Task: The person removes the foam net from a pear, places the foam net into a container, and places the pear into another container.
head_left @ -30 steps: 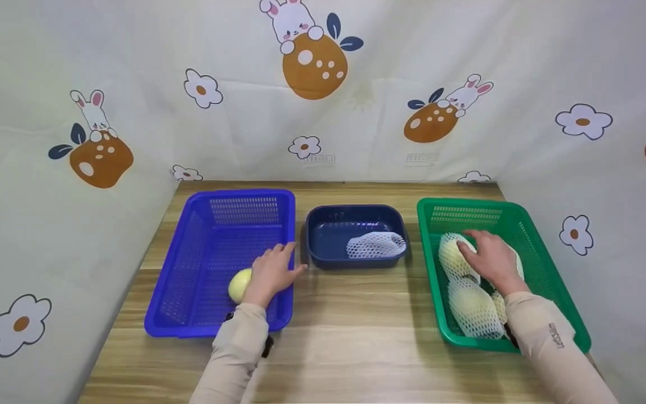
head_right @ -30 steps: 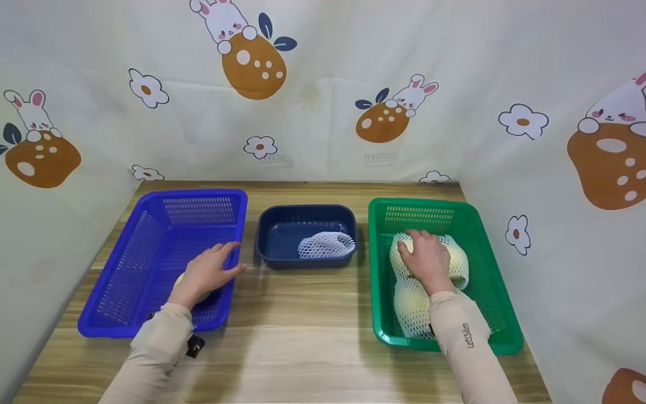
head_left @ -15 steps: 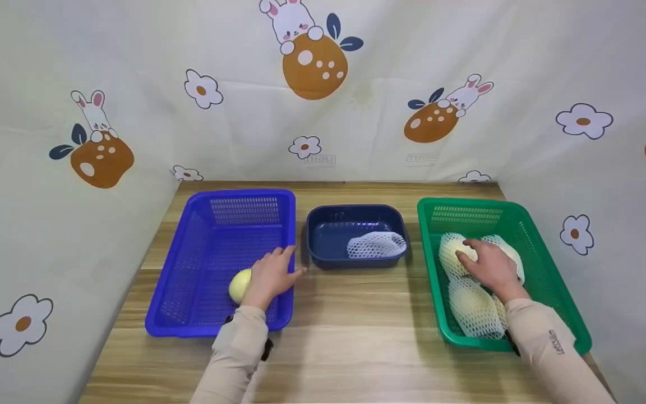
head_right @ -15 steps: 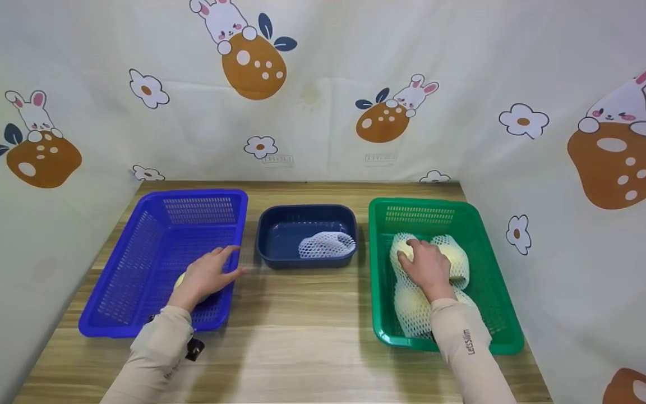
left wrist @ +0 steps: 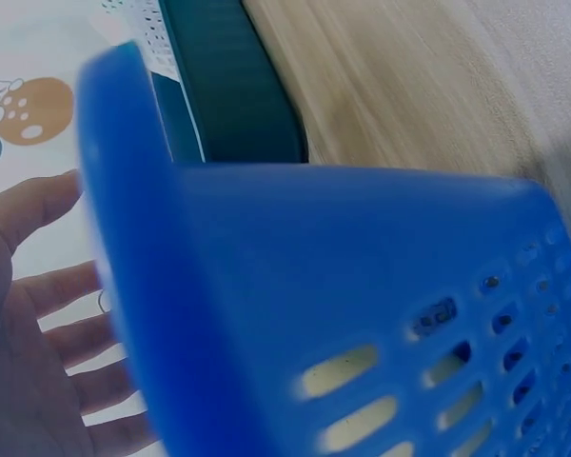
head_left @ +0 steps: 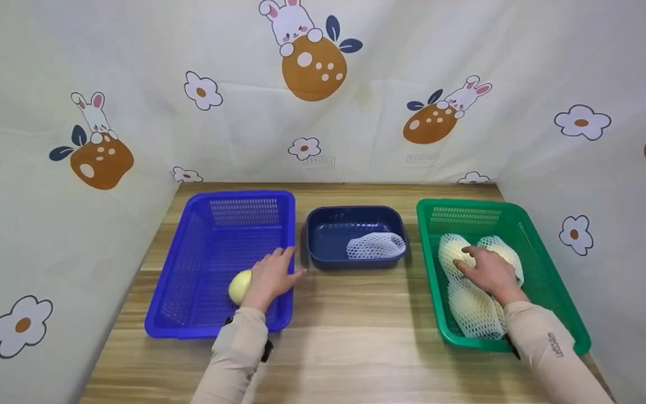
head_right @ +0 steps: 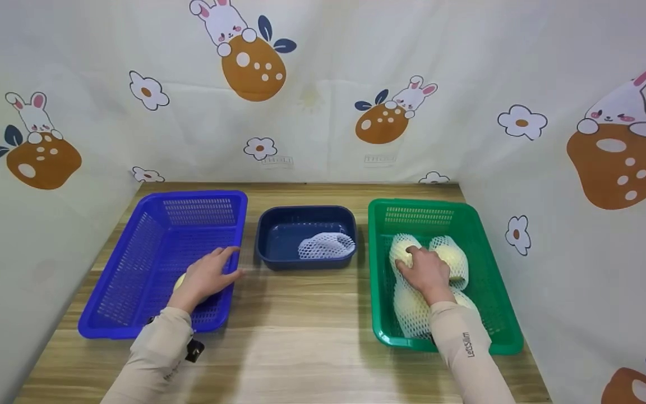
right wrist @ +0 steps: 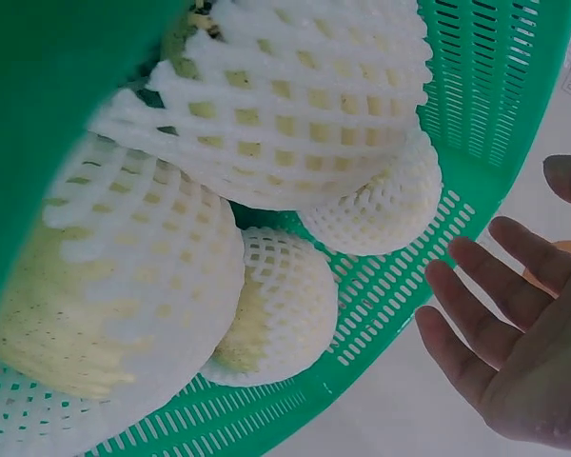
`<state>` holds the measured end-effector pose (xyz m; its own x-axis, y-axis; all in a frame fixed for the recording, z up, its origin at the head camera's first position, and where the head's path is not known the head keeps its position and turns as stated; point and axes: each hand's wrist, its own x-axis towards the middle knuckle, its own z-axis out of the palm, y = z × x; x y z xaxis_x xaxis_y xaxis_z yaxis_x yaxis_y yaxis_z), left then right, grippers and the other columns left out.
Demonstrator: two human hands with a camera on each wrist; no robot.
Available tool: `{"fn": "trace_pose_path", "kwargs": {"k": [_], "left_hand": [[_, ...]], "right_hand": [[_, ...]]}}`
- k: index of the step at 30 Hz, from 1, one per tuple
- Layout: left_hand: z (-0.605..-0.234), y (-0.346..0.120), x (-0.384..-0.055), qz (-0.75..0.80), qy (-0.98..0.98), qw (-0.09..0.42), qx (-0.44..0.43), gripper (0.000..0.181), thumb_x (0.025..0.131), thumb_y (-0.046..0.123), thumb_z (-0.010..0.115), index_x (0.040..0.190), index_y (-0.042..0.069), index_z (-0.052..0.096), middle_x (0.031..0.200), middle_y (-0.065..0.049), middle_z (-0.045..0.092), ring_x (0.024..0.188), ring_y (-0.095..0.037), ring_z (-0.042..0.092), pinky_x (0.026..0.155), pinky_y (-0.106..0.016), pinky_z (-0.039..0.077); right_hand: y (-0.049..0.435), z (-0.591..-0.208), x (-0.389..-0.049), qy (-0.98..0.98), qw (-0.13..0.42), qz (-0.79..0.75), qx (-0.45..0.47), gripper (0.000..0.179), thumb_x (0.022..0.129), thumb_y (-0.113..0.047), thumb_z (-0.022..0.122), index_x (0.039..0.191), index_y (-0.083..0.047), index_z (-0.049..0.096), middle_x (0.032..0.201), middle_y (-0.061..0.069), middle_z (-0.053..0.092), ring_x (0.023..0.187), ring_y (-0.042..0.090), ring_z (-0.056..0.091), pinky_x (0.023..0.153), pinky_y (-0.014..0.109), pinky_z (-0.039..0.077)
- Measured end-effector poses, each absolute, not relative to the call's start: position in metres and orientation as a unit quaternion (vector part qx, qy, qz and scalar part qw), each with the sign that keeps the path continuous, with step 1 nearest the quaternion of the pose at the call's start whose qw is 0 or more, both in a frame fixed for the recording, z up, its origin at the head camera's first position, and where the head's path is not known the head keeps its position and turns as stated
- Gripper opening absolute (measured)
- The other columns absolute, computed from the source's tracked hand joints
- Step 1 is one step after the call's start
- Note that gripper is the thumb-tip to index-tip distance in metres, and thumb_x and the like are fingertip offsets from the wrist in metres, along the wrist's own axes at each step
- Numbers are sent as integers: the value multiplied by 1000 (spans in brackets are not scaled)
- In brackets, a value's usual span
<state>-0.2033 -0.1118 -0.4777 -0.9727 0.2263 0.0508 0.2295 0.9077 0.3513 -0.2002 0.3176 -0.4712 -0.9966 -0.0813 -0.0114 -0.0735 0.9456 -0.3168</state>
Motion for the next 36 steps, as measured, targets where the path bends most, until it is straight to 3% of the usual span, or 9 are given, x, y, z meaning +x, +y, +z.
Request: {"fn": "trace_pose_path", "kwargs": {"k": [10, 29, 36], "left_hand": [[-478, -110, -203, -171, -977, 22, -129, 56, 77, 38, 63, 121, 6, 50, 108, -17, 54, 91, -38, 53, 72, -49, 43], [-477, -107, -201, -165, -977, 15, -131, 54, 78, 39, 61, 121, 8, 50, 108, -16, 55, 91, -37, 53, 72, -49, 44], [-477, -108, -200, -170, -976, 26, -136, 54, 77, 38, 62, 120, 7, 51, 105, -16, 55, 88, -37, 54, 70, -48, 44]], "right_hand": [[320, -473, -200, 987, 79, -139, -32, 58, 83, -42, 54, 118, 4, 50, 111, 26, 53, 98, 42, 49, 71, 61, 37], [317, -480, -194, 981, 165, -99, -41, 63, 77, -44, 62, 115, 5, 50, 104, 26, 55, 91, 42, 52, 71, 69, 30], [318, -481, -190, 980, 162, -109, -48, 52, 75, -35, 66, 104, 6, 51, 95, 20, 57, 84, 36, 55, 71, 58, 39]]}}
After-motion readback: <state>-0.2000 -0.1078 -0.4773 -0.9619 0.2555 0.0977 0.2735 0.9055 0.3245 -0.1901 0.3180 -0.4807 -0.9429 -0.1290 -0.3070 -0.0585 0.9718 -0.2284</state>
